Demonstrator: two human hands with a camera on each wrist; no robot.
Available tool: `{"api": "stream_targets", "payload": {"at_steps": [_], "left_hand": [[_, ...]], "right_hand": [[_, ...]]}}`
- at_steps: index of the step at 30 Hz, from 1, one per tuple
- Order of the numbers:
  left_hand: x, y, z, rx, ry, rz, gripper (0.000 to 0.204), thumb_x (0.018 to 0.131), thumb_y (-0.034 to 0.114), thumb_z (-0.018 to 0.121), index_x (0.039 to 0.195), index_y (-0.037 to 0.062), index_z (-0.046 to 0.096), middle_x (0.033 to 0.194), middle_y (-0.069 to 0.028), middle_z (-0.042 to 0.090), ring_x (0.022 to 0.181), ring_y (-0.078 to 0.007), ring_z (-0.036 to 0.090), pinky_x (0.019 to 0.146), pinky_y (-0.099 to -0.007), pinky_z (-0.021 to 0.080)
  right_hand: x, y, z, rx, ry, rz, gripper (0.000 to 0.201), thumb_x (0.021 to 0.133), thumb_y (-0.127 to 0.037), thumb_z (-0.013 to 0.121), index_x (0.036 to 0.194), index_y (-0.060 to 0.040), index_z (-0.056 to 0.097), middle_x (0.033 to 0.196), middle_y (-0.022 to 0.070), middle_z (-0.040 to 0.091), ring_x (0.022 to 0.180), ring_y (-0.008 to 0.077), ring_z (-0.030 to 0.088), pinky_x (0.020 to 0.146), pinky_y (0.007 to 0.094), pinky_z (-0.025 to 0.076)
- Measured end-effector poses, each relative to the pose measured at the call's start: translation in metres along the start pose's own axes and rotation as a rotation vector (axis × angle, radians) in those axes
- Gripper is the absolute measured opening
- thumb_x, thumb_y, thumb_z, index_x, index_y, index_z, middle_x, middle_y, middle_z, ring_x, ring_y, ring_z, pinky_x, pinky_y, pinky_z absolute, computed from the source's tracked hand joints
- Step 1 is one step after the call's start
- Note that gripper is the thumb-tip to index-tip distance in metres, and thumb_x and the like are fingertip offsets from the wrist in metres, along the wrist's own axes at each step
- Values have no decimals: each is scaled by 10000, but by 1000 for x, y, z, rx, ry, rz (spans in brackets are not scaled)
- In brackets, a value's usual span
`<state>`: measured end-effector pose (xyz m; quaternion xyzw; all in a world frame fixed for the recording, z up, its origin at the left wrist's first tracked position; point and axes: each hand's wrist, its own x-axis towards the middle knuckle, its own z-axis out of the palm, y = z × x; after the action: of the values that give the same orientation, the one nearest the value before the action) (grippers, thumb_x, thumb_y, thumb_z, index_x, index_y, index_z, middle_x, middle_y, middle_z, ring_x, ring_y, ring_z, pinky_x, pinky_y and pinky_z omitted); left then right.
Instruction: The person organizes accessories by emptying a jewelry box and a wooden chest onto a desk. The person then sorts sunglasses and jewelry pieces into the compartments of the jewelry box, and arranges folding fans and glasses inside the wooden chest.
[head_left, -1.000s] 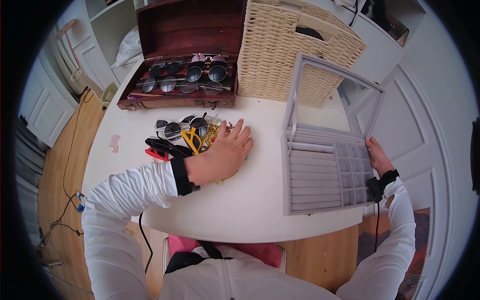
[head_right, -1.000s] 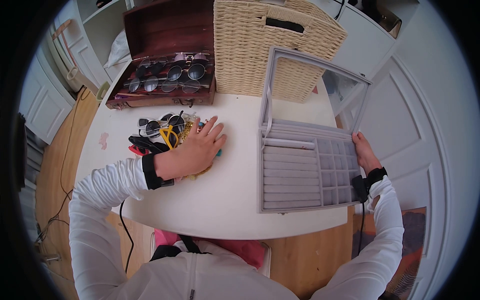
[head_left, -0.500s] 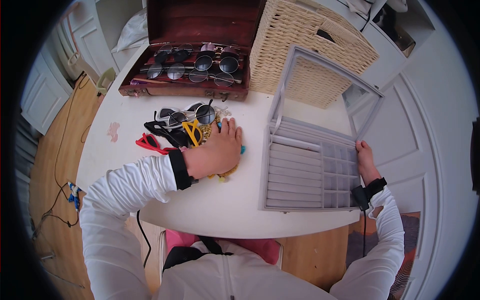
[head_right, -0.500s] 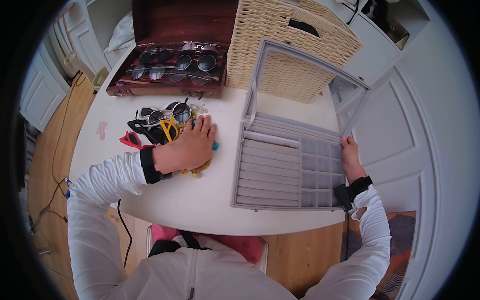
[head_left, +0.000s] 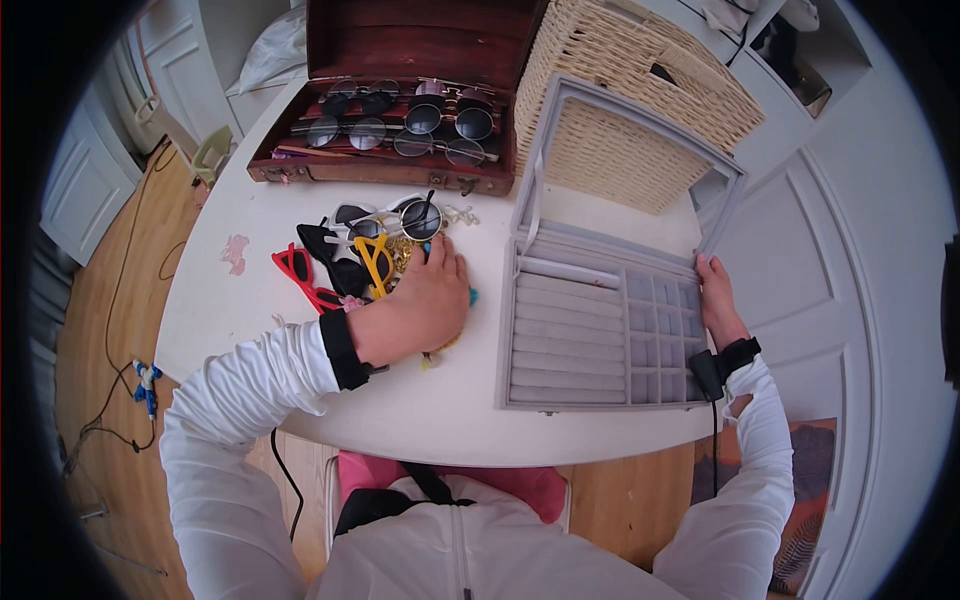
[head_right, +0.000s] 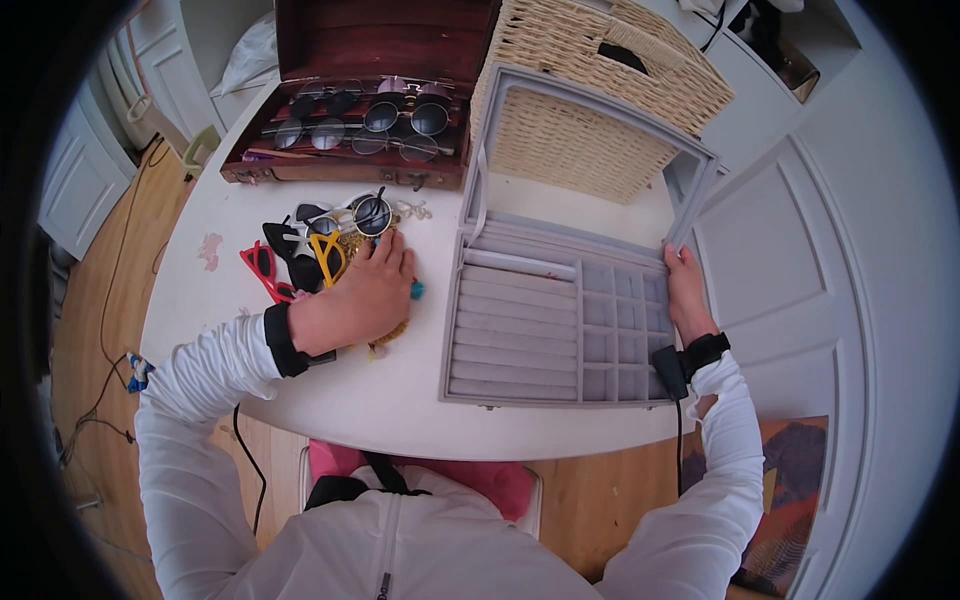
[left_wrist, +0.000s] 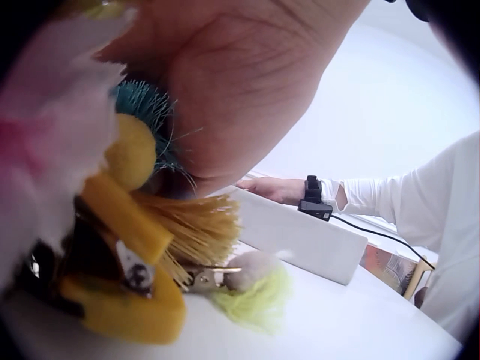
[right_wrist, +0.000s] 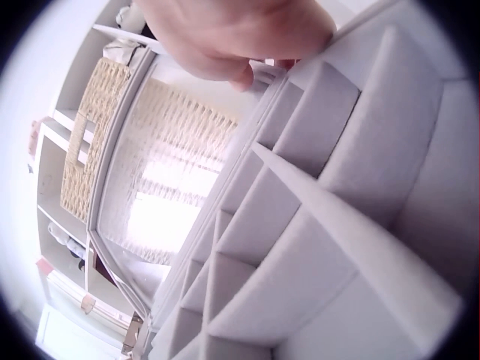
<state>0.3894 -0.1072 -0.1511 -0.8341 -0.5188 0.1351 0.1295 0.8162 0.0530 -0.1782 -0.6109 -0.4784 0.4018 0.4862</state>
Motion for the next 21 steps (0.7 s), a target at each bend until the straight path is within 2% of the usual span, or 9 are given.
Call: {"api": "stream_targets", "payload": {"at_steps": [1, 3, 6, 8, 9, 10, 12, 15, 21], "left_hand": [[1, 1, 7, -10, 29, -22, 584, 821, 264, 484, 1215, -160, 407, 1272, -343, 398, 1234, -454, 359, 990, -522, 334], [0, 1, 3, -22, 58, -50, 583, 819, 263, 486, 1214, -159, 409, 1271, -340, 400, 1237, -452, 355, 992, -517, 333], [-2, -1, -12, -24, -33, 27, 595, 834, 285, 493, 1220, -159, 406, 1279, -329, 397, 1250, -439, 343, 992, -508, 334], [1, -6, -21, -185, 133, 31, 609, 850, 314, 496, 1238, -144, 400, 1294, -309, 389, 1263, -426, 331, 999, -502, 324], [7, -8, -22, -187, 133, 34, 609, 850, 314, 496, 1238, -144, 400, 1294, -309, 389, 1263, -426, 331, 999, -502, 324], [15, -12, -22, -183, 111, 23, 617, 848, 327, 502, 1252, -129, 397, 1313, -289, 376, 1273, -422, 318, 1005, -513, 312], [32, -20, -22, -176, 91, 12, 627, 847, 339, 507, 1265, -114, 393, 1333, -270, 363, 1283, -418, 305, 1010, -524, 300], [51, -28, -27, -168, -136, 72, 650, 827, 350, 510, 1298, -78, 377, 1378, -216, 323, 1309, -412, 261, 1008, -596, 255], [48, -26, -24, -163, -240, -17, 641, 841, 321, 476, 1310, -95, 342, 1370, -241, 325, 1309, -402, 269, 1012, -593, 250]], "right_hand": [[-1, -4, 0, 23, -33, 54, 241, 940, -238, 506, 1026, -14, 503, 938, 17, 530, 860, 120, 434, 799, 281, 364], [-1, -4, 1, 23, -32, 25, 237, 942, -239, 503, 1018, -14, 509, 934, 16, 533, 854, 117, 436, 802, 276, 364], [-4, -1, 2, 41, -42, -49, 222, 947, -232, 496, 1002, -18, 521, 925, 11, 539, 841, 109, 440, 805, 264, 365], [-5, 2, 1, 54, -47, -92, 212, 950, -224, 491, 996, -21, 528, 920, 7, 542, 834, 104, 442, 806, 258, 366], [-5, 4, 1, 70, -44, -125, 220, 948, -203, 490, 1041, -9, 536, 966, 27, 569, 880, 106, 476, 827, 258, 371], [-5, 5, 1, 86, -42, -157, 237, 947, -182, 488, 1086, 2, 545, 1012, 46, 596, 926, 108, 509, 849, 258, 377], [-5, 4, 6, 100, -51, -171, 227, 944, -171, 495, 1081, 2, 545, 1004, 44, 596, 916, 107, 512, 841, 255, 380], [-3, 4, 8, 120, -70, -191, 212, 939, -155, 503, 1076, 2, 546, 996, 41, 598, 902, 104, 517, 826, 248, 385], [-1, 0, 19, 91, -103, -204, 219, 947, -167, 486, 1073, 6, 533, 1006, 44, 579, 912, 110, 486, 853, 261, 370]]}}
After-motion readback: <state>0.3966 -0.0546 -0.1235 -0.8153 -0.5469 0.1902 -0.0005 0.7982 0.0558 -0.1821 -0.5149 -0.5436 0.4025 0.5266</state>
